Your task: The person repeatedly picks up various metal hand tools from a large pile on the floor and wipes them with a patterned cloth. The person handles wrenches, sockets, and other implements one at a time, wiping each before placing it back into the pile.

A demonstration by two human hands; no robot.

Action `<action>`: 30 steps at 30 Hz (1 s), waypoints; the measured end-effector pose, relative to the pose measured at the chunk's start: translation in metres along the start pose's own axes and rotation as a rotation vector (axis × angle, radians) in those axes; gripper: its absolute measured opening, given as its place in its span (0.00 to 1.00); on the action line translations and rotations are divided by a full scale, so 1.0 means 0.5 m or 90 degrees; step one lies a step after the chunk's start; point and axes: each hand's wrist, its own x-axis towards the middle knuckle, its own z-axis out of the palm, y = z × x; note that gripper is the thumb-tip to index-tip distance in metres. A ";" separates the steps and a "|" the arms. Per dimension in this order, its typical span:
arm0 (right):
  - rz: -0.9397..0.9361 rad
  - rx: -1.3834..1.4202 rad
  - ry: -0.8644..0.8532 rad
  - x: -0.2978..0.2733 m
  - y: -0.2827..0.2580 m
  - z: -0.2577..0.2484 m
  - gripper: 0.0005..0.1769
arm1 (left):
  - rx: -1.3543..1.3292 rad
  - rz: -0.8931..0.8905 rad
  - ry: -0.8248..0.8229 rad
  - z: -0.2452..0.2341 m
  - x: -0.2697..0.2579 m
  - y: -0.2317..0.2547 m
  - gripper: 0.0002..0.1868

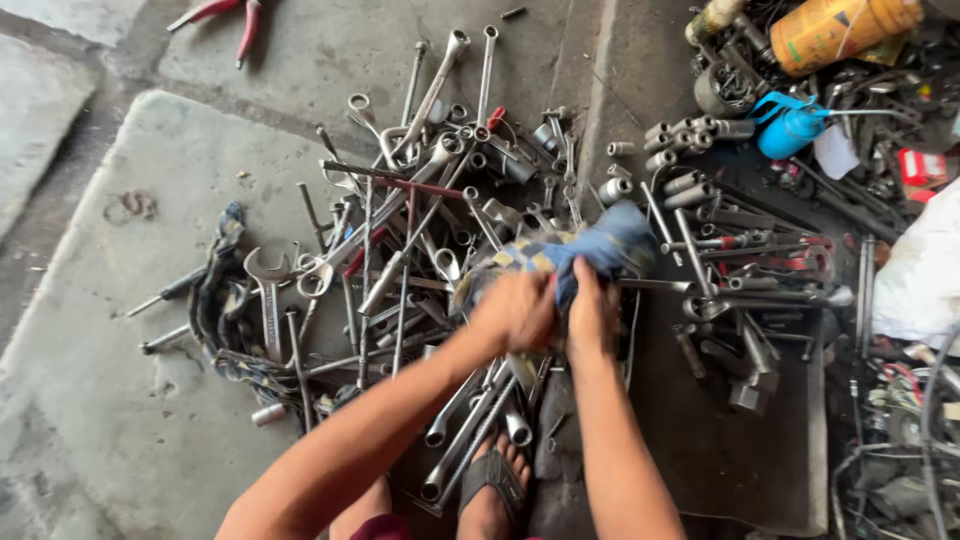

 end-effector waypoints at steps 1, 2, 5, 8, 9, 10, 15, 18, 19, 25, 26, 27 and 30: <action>-0.069 -0.024 0.018 0.016 0.000 0.011 0.29 | -0.009 0.008 -0.016 0.018 -0.010 0.009 0.25; -0.066 -0.023 0.037 0.028 0.001 0.016 0.28 | -0.012 0.013 -0.029 0.024 -0.020 0.012 0.25; -0.050 -0.012 0.074 0.064 0.000 0.003 0.26 | -0.004 0.025 -0.052 0.025 -0.026 0.030 0.25; -0.040 0.023 0.072 0.095 -0.014 0.000 0.25 | 0.022 0.037 -0.052 -0.003 -0.014 0.063 0.25; -0.048 0.024 0.073 0.103 -0.023 -0.004 0.24 | 0.029 0.045 -0.051 -0.009 -0.009 0.075 0.25; -0.055 0.018 0.074 0.106 -0.030 -0.011 0.24 | 0.036 0.044 -0.049 -0.008 -0.010 0.085 0.25; -0.164 -0.125 0.154 0.083 -0.035 0.002 0.20 | 0.121 0.042 -0.037 -0.012 -0.040 0.091 0.24; -0.254 -0.069 0.110 0.076 -0.036 0.006 0.17 | 0.135 0.042 -0.037 -0.019 -0.038 0.086 0.23; -0.279 -0.030 0.089 0.076 -0.034 0.005 0.16 | 0.119 0.036 -0.038 -0.019 -0.033 0.085 0.23; -0.481 -0.150 0.129 0.064 -0.050 0.011 0.15 | 0.142 0.016 -0.018 -0.011 -0.041 0.080 0.23; -0.335 0.001 0.169 0.065 -0.066 0.010 0.15 | 0.145 -0.006 -0.036 -0.011 -0.047 0.074 0.23; -0.185 0.149 0.205 0.071 -0.092 0.004 0.14 | 0.148 -0.027 -0.054 -0.014 -0.050 0.063 0.23; -0.021 0.289 0.195 0.060 -0.154 -0.045 0.17 | 0.055 -0.069 -0.039 -0.030 -0.065 0.014 0.29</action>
